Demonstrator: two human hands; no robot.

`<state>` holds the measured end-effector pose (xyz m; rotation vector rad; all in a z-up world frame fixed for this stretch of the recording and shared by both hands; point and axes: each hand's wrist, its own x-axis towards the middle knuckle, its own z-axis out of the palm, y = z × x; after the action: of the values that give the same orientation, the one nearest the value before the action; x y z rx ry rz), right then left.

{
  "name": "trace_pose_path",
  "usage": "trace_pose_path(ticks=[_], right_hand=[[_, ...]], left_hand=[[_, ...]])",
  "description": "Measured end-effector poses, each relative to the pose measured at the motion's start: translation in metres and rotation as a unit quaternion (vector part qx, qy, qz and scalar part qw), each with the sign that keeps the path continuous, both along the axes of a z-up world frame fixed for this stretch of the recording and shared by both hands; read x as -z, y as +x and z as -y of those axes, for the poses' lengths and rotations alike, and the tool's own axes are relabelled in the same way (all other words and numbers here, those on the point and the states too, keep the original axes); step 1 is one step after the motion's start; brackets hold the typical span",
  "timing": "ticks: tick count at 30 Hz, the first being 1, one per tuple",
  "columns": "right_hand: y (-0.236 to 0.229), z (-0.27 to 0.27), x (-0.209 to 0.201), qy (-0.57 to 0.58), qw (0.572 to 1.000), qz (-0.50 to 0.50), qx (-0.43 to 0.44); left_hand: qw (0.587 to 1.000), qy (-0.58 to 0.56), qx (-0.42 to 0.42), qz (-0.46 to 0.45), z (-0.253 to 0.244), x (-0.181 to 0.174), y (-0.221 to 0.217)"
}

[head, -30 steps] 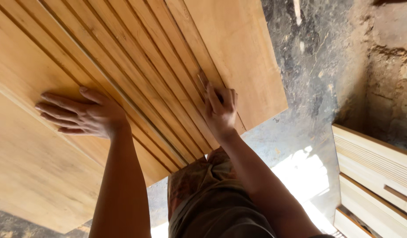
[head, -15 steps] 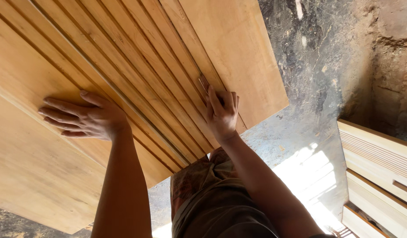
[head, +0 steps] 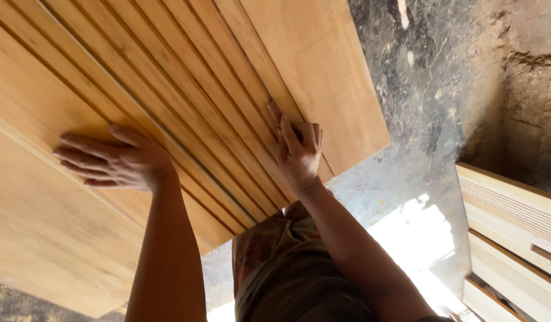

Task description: The person sands a large wooden board with a sanding block, moving along the grooves and flat surfaces. The person uses both hands to hold the board and the sanding block while smoothing the wood.

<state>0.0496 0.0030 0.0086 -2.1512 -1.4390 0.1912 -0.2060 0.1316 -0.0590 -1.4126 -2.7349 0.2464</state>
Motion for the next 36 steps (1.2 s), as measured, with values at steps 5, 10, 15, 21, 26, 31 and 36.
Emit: trace_pose_path(ticks=[5, 10, 15, 21, 26, 31, 36], right_hand=[[-0.005, -0.057, 0.025, 0.035, 0.999, 0.019, -0.008], [-0.006, -0.097, 0.043, 0.026, 0.999, 0.001, -0.027], [-0.002, -0.009, 0.012, 0.026, 0.999, -0.01, 0.022], [-0.009, -0.056, 0.032, 0.049, 0.998, 0.039, 0.019], [0.0, -0.135, 0.055, 0.022, 0.998, 0.051, 0.001], [-0.002, -0.028, 0.012, 0.048, 0.999, 0.0, -0.002], [-0.004, -0.01, 0.018, 0.029, 0.999, 0.002, 0.019]], left_hand=[[1.0, -0.007, 0.008, 0.004, -0.006, -0.005, 0.004], [1.0, -0.009, 0.006, 0.006, 0.008, -0.003, -0.002], [1.0, -0.008, 0.009, 0.006, -0.005, -0.001, 0.004], [0.999, 0.009, 0.008, 0.032, 0.0, -0.006, 0.0], [1.0, -0.007, -0.009, 0.02, 0.004, -0.001, 0.001], [1.0, 0.002, 0.004, 0.027, -0.002, -0.005, 0.003], [0.999, 0.004, 0.011, 0.04, 0.003, -0.008, 0.002]])
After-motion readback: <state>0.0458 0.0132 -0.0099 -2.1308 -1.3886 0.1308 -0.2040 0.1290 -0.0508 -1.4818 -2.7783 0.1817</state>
